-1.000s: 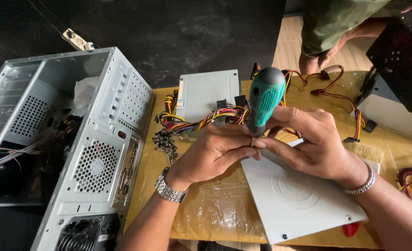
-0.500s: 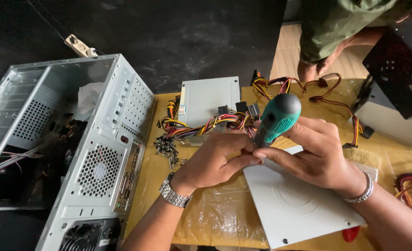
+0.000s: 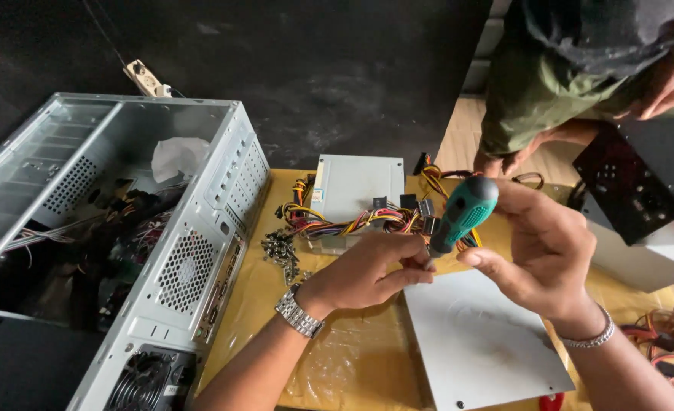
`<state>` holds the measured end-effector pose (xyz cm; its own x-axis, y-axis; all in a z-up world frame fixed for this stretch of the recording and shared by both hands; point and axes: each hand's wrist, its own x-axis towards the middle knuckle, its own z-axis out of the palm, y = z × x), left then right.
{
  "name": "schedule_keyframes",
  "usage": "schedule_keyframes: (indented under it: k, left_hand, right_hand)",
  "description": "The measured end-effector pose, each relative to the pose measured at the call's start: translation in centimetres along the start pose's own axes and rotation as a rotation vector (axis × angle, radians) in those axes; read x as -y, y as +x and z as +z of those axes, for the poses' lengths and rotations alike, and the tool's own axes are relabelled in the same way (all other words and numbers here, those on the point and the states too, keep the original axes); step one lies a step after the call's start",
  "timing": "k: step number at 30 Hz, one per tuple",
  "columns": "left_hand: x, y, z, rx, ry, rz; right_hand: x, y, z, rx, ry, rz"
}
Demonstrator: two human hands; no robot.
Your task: The person uses a screwdriver to remove screws from a computer power supply unit placed on a table. They then open the casing to reveal the internal components and continue to manipulate the unit and its parts.
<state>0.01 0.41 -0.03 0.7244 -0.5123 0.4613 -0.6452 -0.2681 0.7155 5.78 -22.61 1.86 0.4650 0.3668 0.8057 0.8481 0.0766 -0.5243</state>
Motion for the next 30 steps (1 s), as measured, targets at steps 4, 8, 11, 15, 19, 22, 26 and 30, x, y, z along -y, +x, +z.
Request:
schedule_keyframes:
  k: [4,8,11,15,19,22,26,30]
  left_hand:
    - [-0.4,-0.1,-0.1,-0.017,-0.022,0.030]
    - [-0.4,-0.2,-0.2,-0.013,-0.070,-0.025]
    - [-0.2,-0.3,-0.3,-0.016,-0.130,-0.058]
    - [0.2,-0.5,-0.3,0.004,-0.080,-0.031]
    - [0.2,-0.3,-0.2,-0.018,-0.097,-0.010]
    - [0.5,-0.4,0.0,-0.021,-0.064,-0.004]
    - [0.5,-0.4,0.1,-0.052,-0.080,-0.001]
    - [0.4,-0.4,0.5,-0.083,-0.103,-0.015]
  right_hand:
    - [3.9,4.9,0.2,0.044,-0.083,0.069]
    - [6.4,7.9,1.0,0.113,-0.443,-0.106]
    - [6.4,8.2,1.4,0.129,-0.480,-0.162]
    - [6.2,8.5,1.2,0.234,-0.278,-0.086]
    - [6.7,8.9,1.3,0.320,-0.064,0.048]
    - [5.4,8.4,1.2,0.297,-0.065,-0.014]
    - [6.4,8.7,1.4,0.221,-0.247,-0.080]
    - [7.3,8.7,1.2,0.270,-0.174,-0.055]
